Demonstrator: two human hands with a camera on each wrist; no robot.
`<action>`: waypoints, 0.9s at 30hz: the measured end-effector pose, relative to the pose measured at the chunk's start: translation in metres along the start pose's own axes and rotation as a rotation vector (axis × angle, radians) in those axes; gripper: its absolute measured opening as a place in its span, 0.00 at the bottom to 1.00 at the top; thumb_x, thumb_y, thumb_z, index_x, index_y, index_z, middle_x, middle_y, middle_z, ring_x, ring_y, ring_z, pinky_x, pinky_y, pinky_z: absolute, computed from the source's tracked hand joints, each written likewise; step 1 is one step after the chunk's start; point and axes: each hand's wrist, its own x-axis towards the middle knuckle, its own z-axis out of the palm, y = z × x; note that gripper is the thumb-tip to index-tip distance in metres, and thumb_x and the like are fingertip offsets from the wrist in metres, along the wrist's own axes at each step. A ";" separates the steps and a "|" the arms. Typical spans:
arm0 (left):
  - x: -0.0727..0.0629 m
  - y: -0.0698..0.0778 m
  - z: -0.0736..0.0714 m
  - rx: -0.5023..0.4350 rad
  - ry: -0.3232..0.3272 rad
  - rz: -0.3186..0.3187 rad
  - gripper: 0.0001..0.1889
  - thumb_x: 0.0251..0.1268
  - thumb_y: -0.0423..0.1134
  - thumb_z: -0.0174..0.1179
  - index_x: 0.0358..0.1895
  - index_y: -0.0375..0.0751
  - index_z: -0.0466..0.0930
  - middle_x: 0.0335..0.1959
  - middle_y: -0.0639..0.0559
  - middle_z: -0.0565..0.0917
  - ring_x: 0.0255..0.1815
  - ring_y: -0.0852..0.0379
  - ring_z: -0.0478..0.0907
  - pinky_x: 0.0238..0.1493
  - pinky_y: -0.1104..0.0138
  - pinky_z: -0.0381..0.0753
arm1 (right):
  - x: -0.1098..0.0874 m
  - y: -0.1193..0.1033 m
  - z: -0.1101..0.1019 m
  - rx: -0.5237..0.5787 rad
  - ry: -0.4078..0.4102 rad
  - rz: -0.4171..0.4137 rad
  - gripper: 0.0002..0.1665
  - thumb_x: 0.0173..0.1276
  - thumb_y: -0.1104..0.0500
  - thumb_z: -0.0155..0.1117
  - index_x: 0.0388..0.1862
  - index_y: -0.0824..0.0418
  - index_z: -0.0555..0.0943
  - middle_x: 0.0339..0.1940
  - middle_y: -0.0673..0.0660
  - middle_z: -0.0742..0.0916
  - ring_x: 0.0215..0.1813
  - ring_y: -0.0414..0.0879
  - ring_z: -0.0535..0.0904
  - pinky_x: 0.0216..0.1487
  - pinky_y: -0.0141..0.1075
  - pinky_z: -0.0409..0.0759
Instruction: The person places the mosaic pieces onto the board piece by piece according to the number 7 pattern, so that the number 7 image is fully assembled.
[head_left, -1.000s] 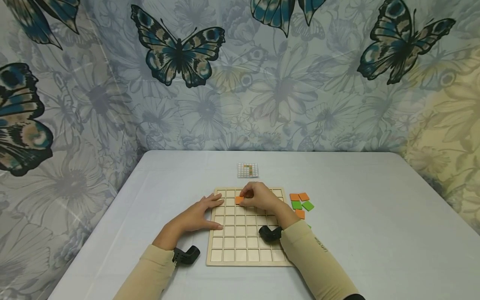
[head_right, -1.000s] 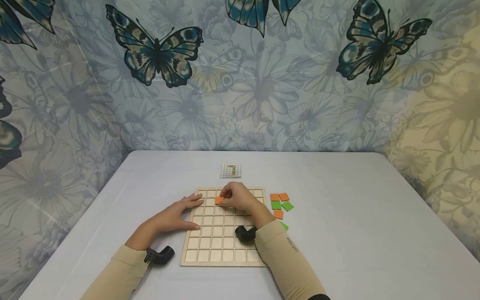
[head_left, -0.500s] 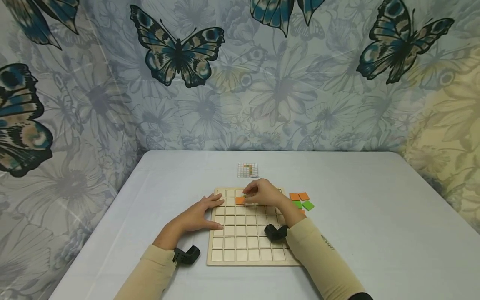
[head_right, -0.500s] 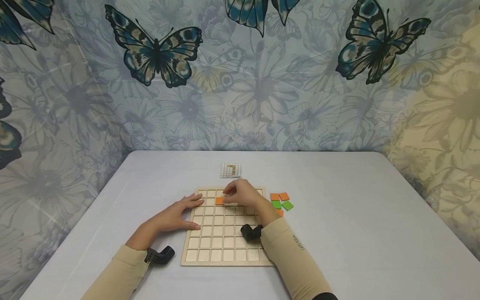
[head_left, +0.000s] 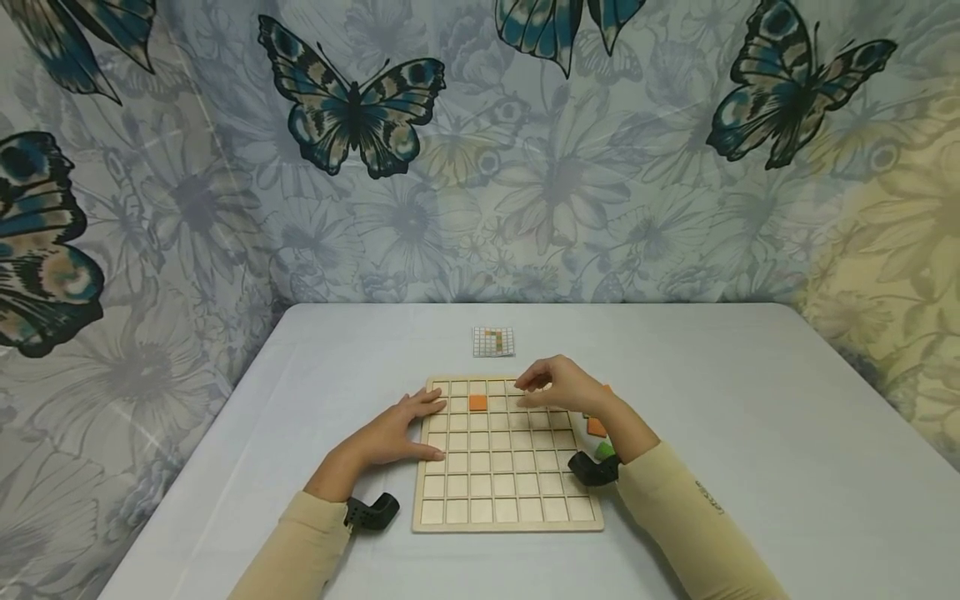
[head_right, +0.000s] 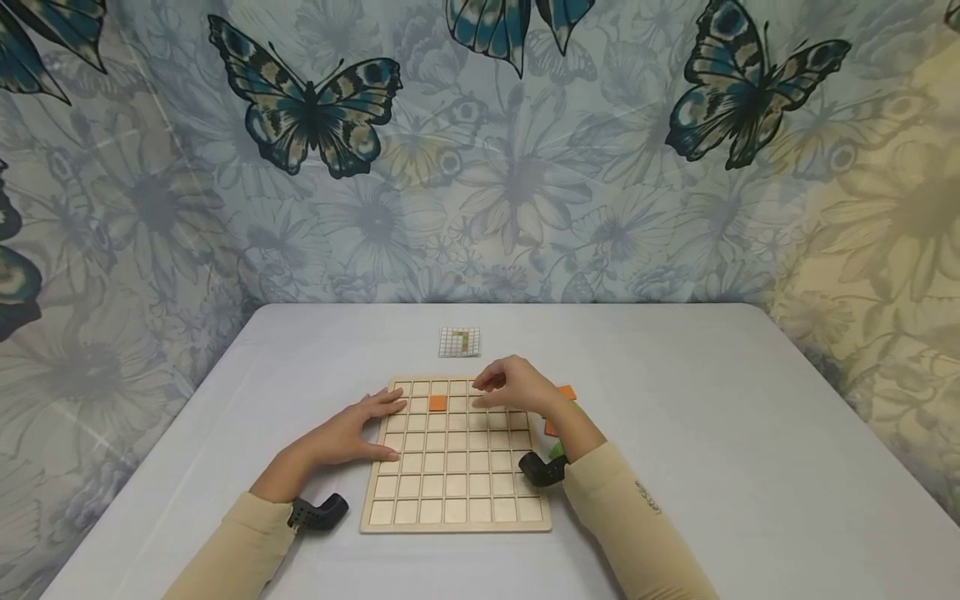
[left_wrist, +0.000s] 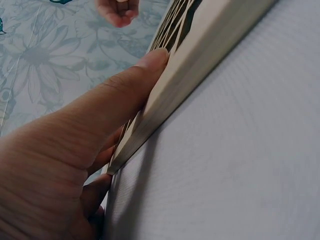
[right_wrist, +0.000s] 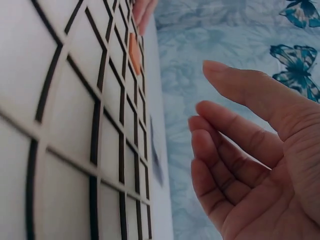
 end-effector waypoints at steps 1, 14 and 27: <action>0.000 0.000 0.000 0.002 0.000 0.002 0.44 0.46 0.54 0.70 0.68 0.46 0.64 0.74 0.50 0.55 0.76 0.39 0.42 0.72 0.42 0.46 | -0.003 0.001 -0.001 -0.005 0.002 0.002 0.20 0.58 0.56 0.70 0.46 0.67 0.82 0.46 0.61 0.84 0.46 0.49 0.79 0.50 0.40 0.79; -0.001 -0.001 0.000 0.003 0.000 0.005 0.43 0.46 0.55 0.70 0.68 0.47 0.65 0.74 0.50 0.55 0.75 0.38 0.42 0.71 0.41 0.47 | -0.037 0.010 -0.006 -0.107 0.067 0.013 0.18 0.56 0.55 0.71 0.41 0.65 0.83 0.39 0.57 0.85 0.40 0.45 0.77 0.46 0.43 0.79; 0.001 -0.002 0.002 0.012 0.003 -0.010 0.44 0.45 0.55 0.70 0.68 0.48 0.65 0.75 0.51 0.55 0.75 0.37 0.42 0.71 0.40 0.47 | -0.077 0.013 -0.011 -0.198 0.188 0.096 0.16 0.54 0.56 0.72 0.39 0.64 0.83 0.37 0.55 0.84 0.40 0.47 0.80 0.40 0.37 0.79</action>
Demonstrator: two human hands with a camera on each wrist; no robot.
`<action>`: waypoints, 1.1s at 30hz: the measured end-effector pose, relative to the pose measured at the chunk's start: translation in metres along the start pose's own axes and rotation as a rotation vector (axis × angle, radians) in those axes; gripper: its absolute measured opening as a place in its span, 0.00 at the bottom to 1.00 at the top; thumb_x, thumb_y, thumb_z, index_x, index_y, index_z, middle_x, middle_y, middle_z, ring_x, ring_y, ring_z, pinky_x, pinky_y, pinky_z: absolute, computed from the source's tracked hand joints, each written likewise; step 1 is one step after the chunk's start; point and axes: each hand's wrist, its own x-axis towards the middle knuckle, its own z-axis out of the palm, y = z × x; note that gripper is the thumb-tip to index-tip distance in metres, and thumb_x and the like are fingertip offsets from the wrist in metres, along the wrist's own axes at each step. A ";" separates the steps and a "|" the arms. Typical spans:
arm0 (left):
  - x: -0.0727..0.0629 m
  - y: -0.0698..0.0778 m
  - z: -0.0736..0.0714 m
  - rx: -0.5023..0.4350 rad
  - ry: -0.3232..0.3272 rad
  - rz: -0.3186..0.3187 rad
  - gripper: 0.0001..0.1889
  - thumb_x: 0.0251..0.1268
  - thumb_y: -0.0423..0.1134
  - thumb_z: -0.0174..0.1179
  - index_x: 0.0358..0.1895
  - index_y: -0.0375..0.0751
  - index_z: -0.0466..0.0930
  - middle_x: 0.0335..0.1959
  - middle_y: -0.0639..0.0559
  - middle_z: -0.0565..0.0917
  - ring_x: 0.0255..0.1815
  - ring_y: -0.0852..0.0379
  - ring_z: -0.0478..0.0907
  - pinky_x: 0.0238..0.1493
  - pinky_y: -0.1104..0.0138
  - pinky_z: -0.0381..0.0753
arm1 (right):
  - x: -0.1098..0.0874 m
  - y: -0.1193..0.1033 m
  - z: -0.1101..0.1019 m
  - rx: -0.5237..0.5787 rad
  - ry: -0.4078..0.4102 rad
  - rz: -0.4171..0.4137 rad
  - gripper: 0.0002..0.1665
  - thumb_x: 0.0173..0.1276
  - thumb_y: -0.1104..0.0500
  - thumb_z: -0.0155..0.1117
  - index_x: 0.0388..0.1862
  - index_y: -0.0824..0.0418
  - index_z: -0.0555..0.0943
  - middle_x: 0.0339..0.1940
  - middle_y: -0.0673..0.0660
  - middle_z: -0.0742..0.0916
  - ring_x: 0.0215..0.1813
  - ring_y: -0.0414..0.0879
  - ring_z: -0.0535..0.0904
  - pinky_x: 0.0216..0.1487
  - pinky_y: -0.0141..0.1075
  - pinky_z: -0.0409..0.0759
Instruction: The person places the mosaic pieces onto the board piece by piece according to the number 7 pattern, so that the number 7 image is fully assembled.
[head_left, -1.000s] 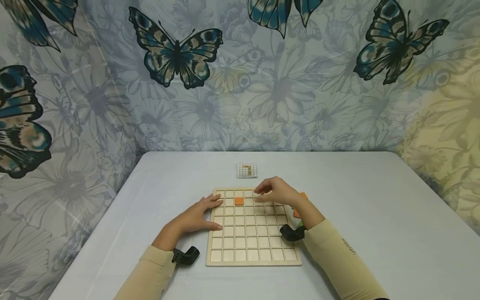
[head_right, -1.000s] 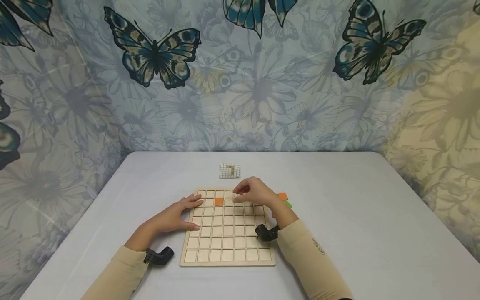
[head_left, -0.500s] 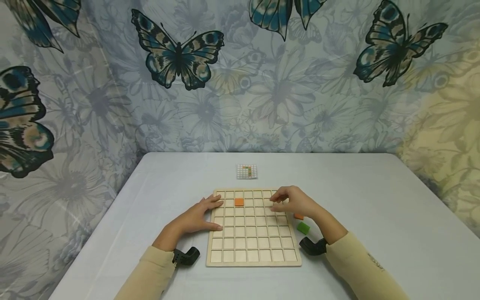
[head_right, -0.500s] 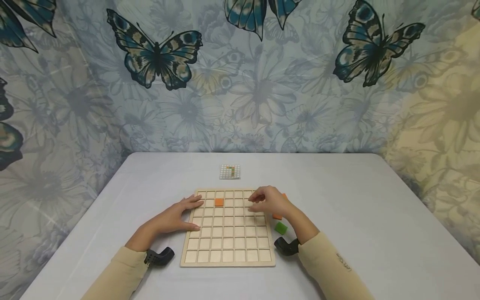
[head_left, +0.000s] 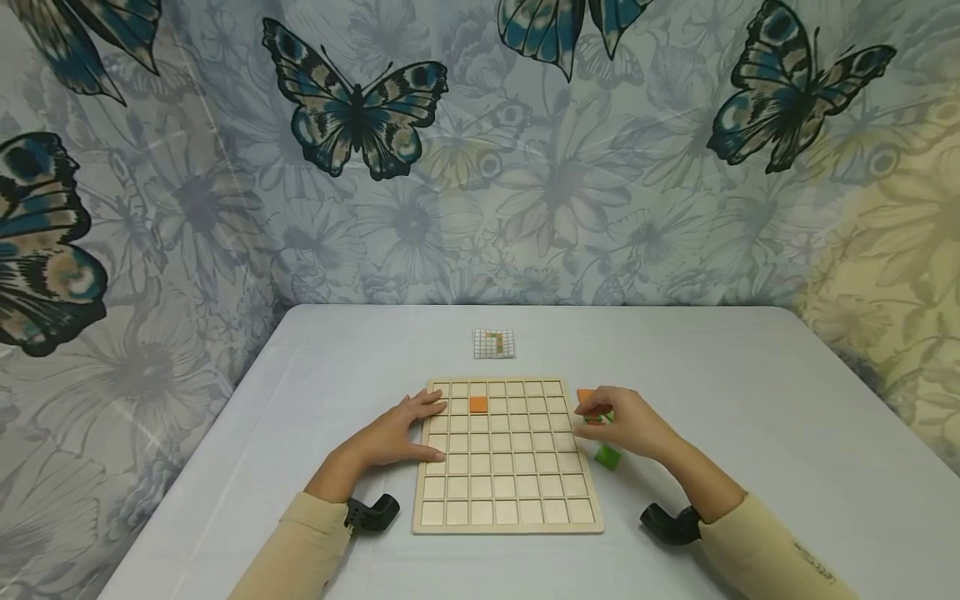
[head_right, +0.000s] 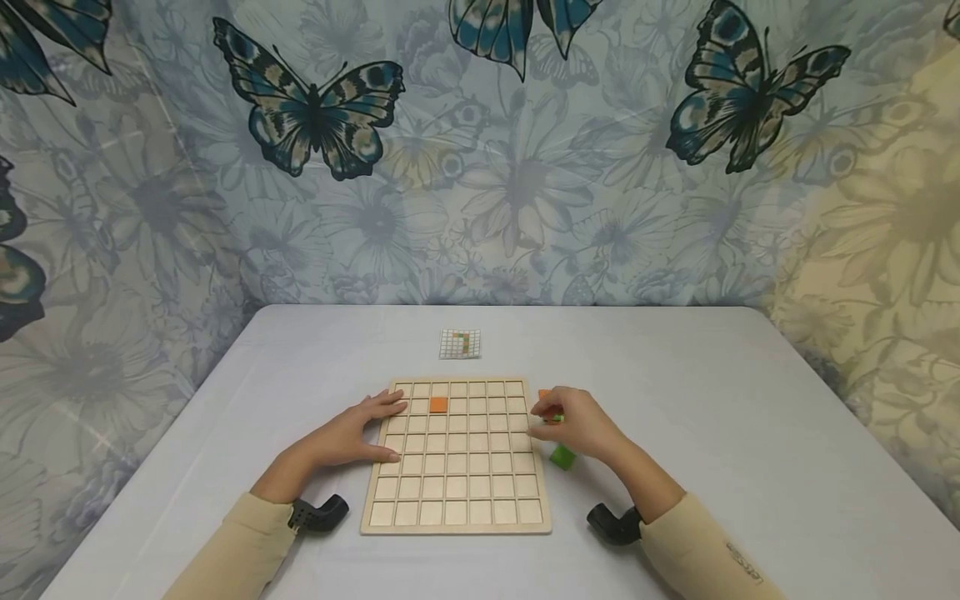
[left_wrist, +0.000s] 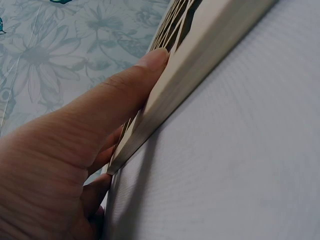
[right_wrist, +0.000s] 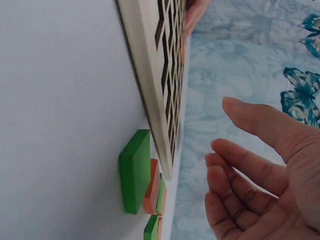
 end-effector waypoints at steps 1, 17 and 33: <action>0.000 0.000 0.000 -0.001 0.000 -0.001 0.43 0.45 0.55 0.70 0.68 0.48 0.65 0.75 0.51 0.55 0.75 0.37 0.42 0.71 0.40 0.47 | -0.003 0.001 0.000 -0.004 0.009 0.016 0.16 0.54 0.55 0.72 0.39 0.64 0.83 0.35 0.54 0.84 0.39 0.47 0.79 0.39 0.36 0.78; 0.000 0.001 -0.001 -0.012 0.002 0.000 0.44 0.46 0.55 0.70 0.69 0.47 0.64 0.75 0.51 0.55 0.75 0.38 0.41 0.72 0.41 0.46 | -0.035 0.011 -0.006 -0.043 0.077 0.109 0.21 0.52 0.52 0.73 0.42 0.62 0.83 0.39 0.53 0.85 0.43 0.47 0.79 0.43 0.42 0.79; 0.000 0.001 -0.001 -0.010 -0.001 0.013 0.44 0.46 0.55 0.70 0.68 0.46 0.64 0.75 0.51 0.55 0.75 0.37 0.41 0.72 0.41 0.46 | -0.046 0.024 0.005 -0.004 0.027 0.177 0.22 0.45 0.56 0.77 0.38 0.65 0.82 0.36 0.53 0.85 0.37 0.42 0.77 0.36 0.28 0.78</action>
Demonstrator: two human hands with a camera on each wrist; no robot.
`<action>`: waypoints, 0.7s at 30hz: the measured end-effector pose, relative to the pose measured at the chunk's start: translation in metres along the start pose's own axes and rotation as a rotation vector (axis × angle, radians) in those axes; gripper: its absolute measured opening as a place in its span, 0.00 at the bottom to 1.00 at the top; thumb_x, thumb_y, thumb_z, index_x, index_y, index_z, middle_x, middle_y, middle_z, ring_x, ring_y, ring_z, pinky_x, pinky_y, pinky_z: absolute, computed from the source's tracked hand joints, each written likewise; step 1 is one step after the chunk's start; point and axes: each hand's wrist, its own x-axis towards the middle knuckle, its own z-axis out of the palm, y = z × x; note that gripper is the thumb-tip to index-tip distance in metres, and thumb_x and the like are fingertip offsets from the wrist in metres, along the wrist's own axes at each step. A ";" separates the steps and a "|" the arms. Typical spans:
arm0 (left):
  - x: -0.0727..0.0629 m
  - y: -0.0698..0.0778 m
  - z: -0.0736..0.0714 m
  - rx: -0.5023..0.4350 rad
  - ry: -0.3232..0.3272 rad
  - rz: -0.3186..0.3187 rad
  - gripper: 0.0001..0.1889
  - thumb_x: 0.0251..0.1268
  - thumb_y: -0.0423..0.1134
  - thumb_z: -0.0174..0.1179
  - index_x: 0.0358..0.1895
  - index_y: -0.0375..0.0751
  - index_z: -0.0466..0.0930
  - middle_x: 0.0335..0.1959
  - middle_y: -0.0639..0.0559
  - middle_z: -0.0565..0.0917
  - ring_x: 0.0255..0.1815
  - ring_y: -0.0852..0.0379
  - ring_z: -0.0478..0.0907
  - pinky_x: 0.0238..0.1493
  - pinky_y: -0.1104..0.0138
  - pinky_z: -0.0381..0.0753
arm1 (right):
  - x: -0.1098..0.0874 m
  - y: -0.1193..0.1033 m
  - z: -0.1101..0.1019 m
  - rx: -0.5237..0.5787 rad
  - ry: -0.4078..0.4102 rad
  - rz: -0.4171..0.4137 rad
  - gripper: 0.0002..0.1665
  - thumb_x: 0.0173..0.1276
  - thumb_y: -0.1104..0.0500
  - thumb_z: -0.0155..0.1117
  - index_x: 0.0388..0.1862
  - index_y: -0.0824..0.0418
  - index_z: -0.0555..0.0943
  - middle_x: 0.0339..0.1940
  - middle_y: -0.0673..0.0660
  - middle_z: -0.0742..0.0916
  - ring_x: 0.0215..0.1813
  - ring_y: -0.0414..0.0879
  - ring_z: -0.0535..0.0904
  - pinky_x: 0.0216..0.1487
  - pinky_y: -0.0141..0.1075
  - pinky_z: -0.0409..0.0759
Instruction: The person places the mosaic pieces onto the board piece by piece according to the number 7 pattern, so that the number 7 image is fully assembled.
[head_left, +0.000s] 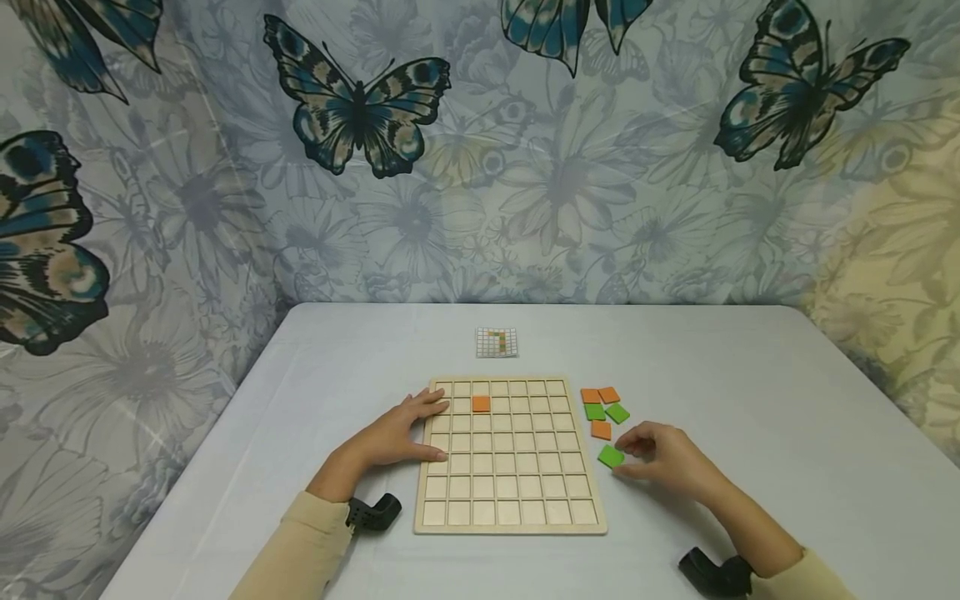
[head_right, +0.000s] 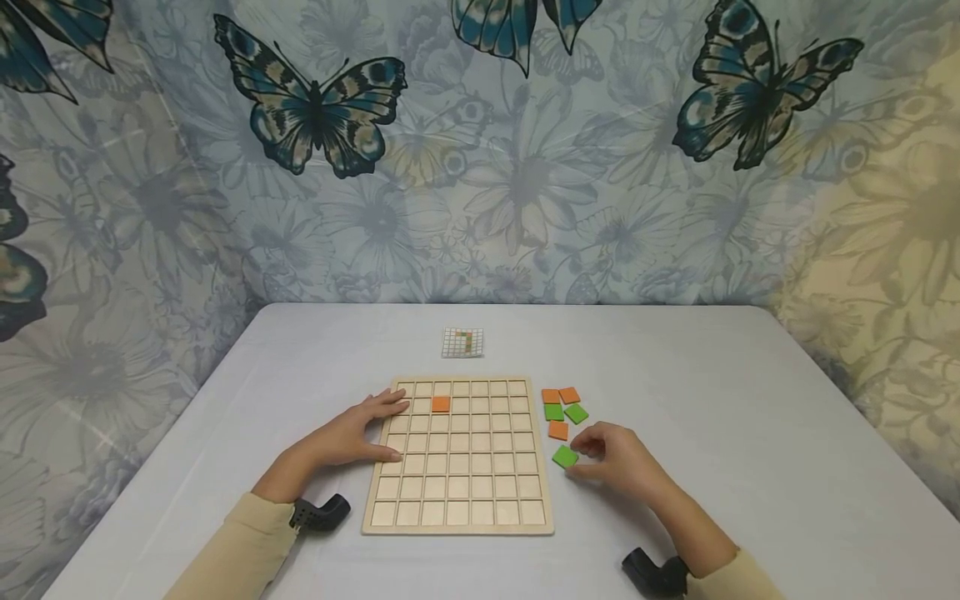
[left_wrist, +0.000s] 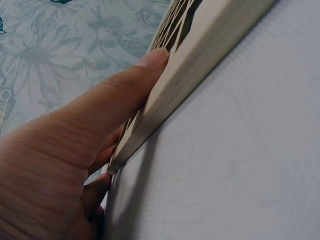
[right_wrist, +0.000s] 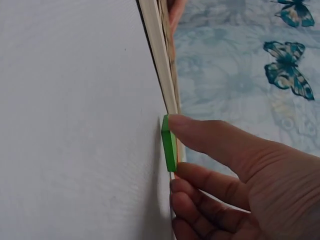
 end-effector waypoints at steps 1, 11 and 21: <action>0.000 0.000 0.000 0.001 -0.001 0.000 0.44 0.46 0.55 0.70 0.68 0.46 0.64 0.75 0.51 0.55 0.75 0.38 0.41 0.72 0.41 0.46 | 0.000 0.001 0.001 -0.002 0.002 0.006 0.22 0.45 0.56 0.78 0.37 0.65 0.82 0.35 0.52 0.85 0.36 0.41 0.76 0.35 0.27 0.78; 0.000 -0.002 0.001 0.002 0.004 -0.007 0.44 0.46 0.55 0.70 0.68 0.47 0.64 0.75 0.51 0.55 0.75 0.37 0.41 0.71 0.40 0.47 | 0.001 0.000 0.007 -0.015 0.025 -0.028 0.18 0.45 0.59 0.77 0.34 0.62 0.81 0.31 0.50 0.81 0.34 0.40 0.73 0.34 0.28 0.76; 0.002 -0.003 0.002 0.004 0.004 -0.008 0.44 0.45 0.56 0.70 0.68 0.48 0.64 0.75 0.51 0.55 0.76 0.38 0.41 0.71 0.40 0.47 | 0.002 0.000 0.006 -0.047 0.016 -0.016 0.15 0.46 0.62 0.76 0.33 0.62 0.81 0.30 0.50 0.82 0.34 0.41 0.73 0.33 0.28 0.75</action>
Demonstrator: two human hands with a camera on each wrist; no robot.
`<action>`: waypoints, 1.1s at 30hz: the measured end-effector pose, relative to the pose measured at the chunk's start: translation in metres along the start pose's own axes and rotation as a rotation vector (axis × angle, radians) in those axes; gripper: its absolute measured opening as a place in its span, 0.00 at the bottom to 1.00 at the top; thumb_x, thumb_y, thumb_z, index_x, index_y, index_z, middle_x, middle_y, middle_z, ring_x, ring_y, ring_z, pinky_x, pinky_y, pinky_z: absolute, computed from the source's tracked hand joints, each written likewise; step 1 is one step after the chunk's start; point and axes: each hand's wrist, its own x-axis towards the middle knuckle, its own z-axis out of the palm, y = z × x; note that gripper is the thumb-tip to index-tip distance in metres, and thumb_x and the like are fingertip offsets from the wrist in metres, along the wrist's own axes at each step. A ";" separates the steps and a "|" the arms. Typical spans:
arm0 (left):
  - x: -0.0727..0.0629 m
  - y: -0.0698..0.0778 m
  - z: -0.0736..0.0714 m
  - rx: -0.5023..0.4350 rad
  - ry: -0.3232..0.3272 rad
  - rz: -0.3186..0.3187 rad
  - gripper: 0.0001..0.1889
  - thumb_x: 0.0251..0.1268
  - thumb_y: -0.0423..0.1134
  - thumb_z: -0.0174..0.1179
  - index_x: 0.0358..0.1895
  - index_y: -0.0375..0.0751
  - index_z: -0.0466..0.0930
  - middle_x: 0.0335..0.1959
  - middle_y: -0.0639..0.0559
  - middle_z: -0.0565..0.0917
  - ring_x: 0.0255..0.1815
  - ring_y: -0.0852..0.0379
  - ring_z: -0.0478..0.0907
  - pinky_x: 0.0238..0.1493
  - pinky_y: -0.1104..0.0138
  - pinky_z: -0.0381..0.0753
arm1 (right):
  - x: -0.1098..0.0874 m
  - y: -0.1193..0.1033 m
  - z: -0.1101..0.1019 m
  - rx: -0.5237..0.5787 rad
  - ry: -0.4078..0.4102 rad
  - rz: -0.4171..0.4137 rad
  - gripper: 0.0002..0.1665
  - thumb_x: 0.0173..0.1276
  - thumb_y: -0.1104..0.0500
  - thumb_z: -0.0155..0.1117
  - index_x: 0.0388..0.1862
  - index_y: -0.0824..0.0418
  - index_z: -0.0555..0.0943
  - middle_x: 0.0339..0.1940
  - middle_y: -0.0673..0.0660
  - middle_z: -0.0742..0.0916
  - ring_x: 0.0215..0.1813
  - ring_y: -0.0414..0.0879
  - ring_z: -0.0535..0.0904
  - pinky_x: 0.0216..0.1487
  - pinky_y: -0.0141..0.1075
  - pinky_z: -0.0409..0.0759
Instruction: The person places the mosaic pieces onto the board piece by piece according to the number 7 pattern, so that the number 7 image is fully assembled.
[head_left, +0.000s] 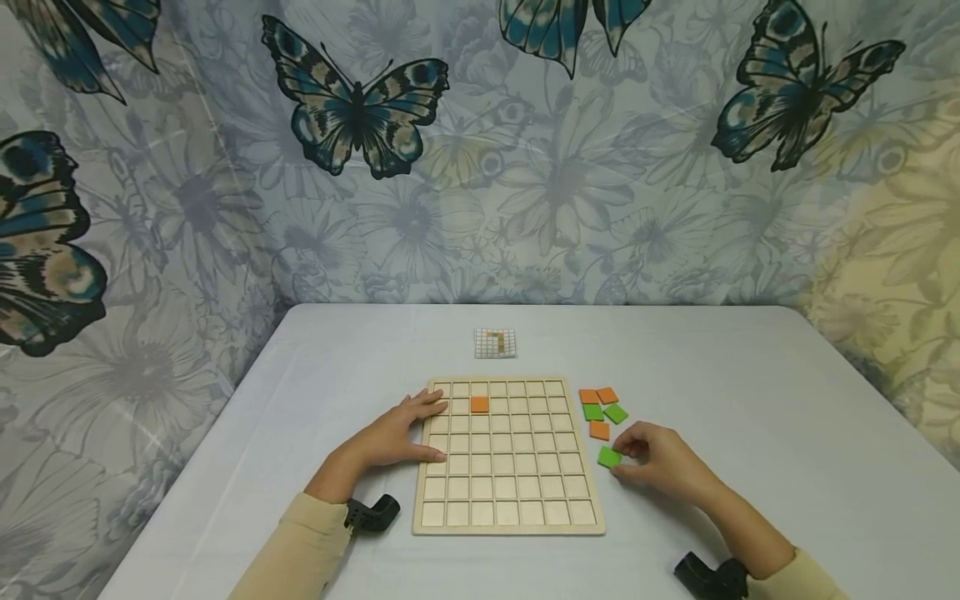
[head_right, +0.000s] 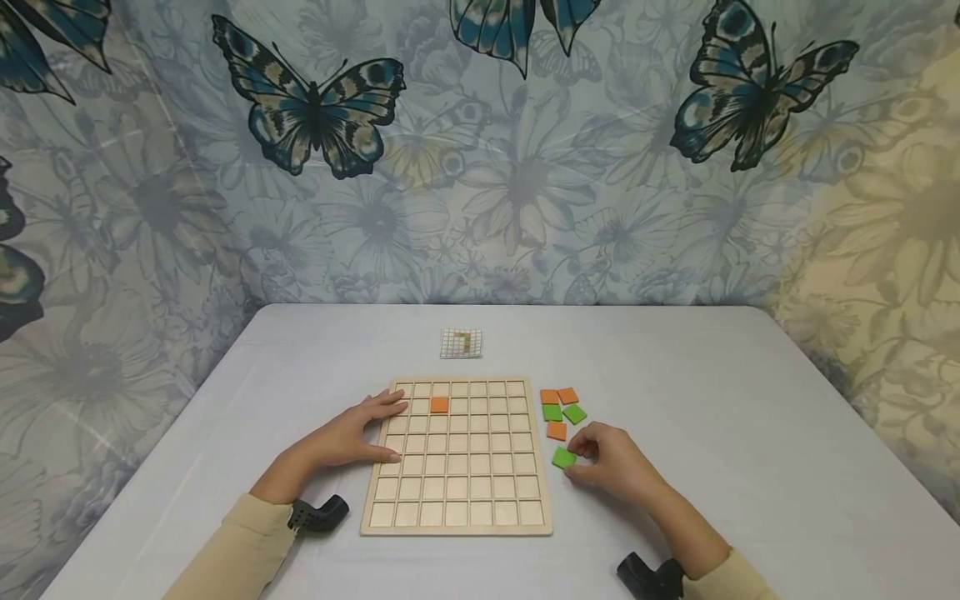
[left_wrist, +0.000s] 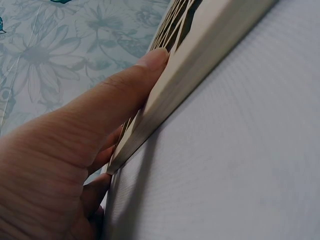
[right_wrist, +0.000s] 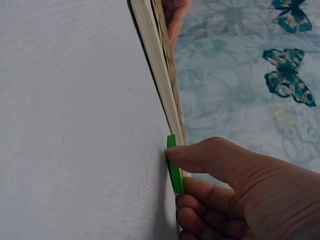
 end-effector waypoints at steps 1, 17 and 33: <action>0.000 0.000 0.000 0.000 0.000 0.001 0.44 0.45 0.55 0.70 0.68 0.48 0.64 0.75 0.51 0.55 0.76 0.38 0.41 0.71 0.40 0.47 | 0.000 0.000 0.000 -0.005 -0.003 0.004 0.15 0.46 0.62 0.76 0.33 0.62 0.81 0.30 0.50 0.82 0.34 0.40 0.73 0.33 0.28 0.75; -0.001 0.003 -0.001 -0.010 -0.001 -0.007 0.44 0.45 0.55 0.70 0.68 0.47 0.64 0.75 0.51 0.55 0.75 0.38 0.41 0.71 0.40 0.46 | 0.001 -0.006 -0.012 0.022 -0.060 -0.039 0.13 0.48 0.63 0.73 0.33 0.64 0.82 0.30 0.51 0.83 0.33 0.41 0.75 0.30 0.27 0.76; -0.001 0.003 -0.001 -0.009 -0.003 0.006 0.44 0.46 0.55 0.70 0.68 0.46 0.64 0.74 0.50 0.55 0.75 0.37 0.41 0.71 0.40 0.47 | 0.013 -0.016 -0.014 0.030 -0.045 -0.117 0.12 0.50 0.63 0.72 0.35 0.64 0.82 0.32 0.51 0.84 0.34 0.41 0.76 0.32 0.28 0.76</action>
